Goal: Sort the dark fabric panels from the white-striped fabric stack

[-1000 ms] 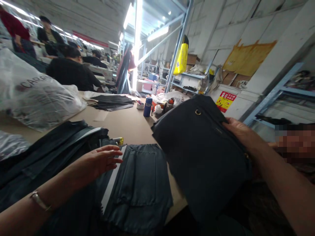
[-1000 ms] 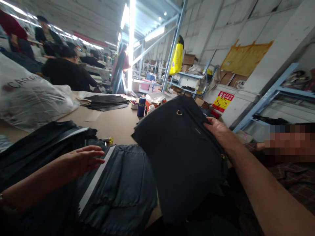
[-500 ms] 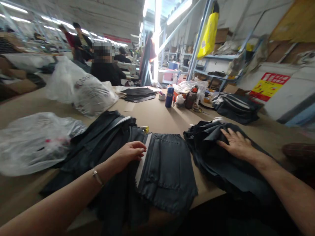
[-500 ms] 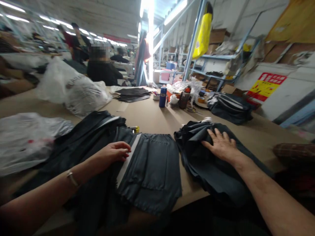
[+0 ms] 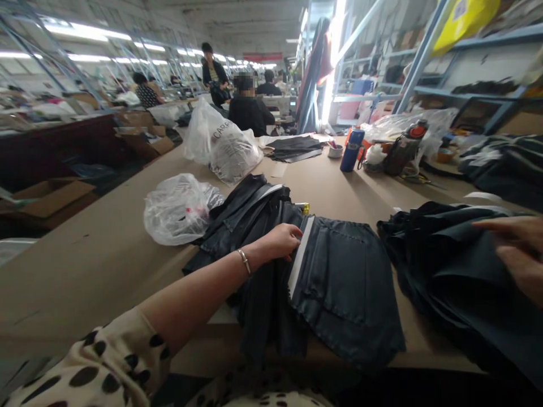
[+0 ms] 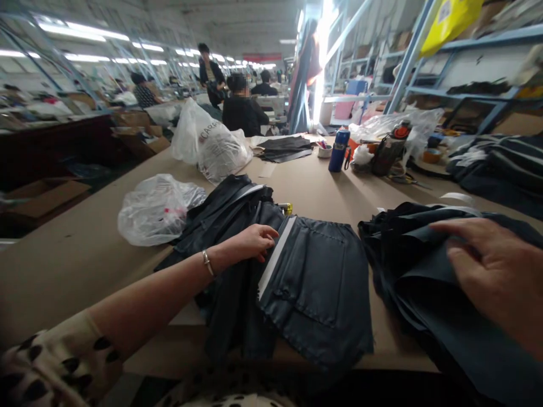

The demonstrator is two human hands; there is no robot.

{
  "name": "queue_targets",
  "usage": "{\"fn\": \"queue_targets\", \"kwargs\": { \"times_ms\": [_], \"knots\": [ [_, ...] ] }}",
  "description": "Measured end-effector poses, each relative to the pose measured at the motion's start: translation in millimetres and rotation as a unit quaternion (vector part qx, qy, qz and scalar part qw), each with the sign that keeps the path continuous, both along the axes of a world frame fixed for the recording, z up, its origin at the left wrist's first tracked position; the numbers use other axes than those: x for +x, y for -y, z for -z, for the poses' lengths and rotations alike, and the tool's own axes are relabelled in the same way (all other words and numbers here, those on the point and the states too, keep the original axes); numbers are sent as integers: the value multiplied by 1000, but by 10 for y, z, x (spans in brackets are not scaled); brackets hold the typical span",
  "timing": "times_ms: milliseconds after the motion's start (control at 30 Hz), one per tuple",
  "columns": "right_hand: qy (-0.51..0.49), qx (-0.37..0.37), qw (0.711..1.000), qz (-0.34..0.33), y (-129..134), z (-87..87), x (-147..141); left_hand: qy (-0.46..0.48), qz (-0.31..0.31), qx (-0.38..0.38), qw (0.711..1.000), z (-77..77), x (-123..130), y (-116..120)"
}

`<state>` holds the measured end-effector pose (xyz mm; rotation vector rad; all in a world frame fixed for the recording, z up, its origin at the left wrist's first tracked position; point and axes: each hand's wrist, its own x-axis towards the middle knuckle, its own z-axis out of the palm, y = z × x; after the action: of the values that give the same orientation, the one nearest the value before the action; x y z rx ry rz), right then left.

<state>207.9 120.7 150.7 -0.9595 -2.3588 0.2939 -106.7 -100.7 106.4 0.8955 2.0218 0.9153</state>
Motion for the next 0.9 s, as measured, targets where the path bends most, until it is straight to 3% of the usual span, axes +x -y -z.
{"fn": "queue_targets", "kwargs": {
  "times_ms": [67, 133, 167, 233, 367, 500, 700, 900],
  "knots": [
    [12, -92, 989, -114, 525, 13, -389, 51, -12, -19, 998, -76, 11, 11],
    [52, -191, 948, -247, 968, 179, -845, 88, -26, -24, 995, -132, 25, 33],
    [62, -199, 939, -272, 1128, 299, -1078, 98, -32, -22, 994, -151, 31, 47],
    [86, -239, 926, -278, 1318, 558, -1503, 104, -44, -23, 993, -168, 32, 78],
    [117, -290, 929, -198, 1380, 904, -2019, 112, -41, -27, 993, -138, -3, 120],
    [145, -274, 936, -169, 1362, 938, -2150, 151, -28, -23, 988, -59, -67, 105],
    [95, -380, 907, -155, 1219, 943, -2128, 197, -21, -19, 980, -6, -110, 115],
    [-26, -508, 844, -171, 1123, 1080, -1787, 165, -20, 6, 986, -72, 25, 164]
  ]
}}
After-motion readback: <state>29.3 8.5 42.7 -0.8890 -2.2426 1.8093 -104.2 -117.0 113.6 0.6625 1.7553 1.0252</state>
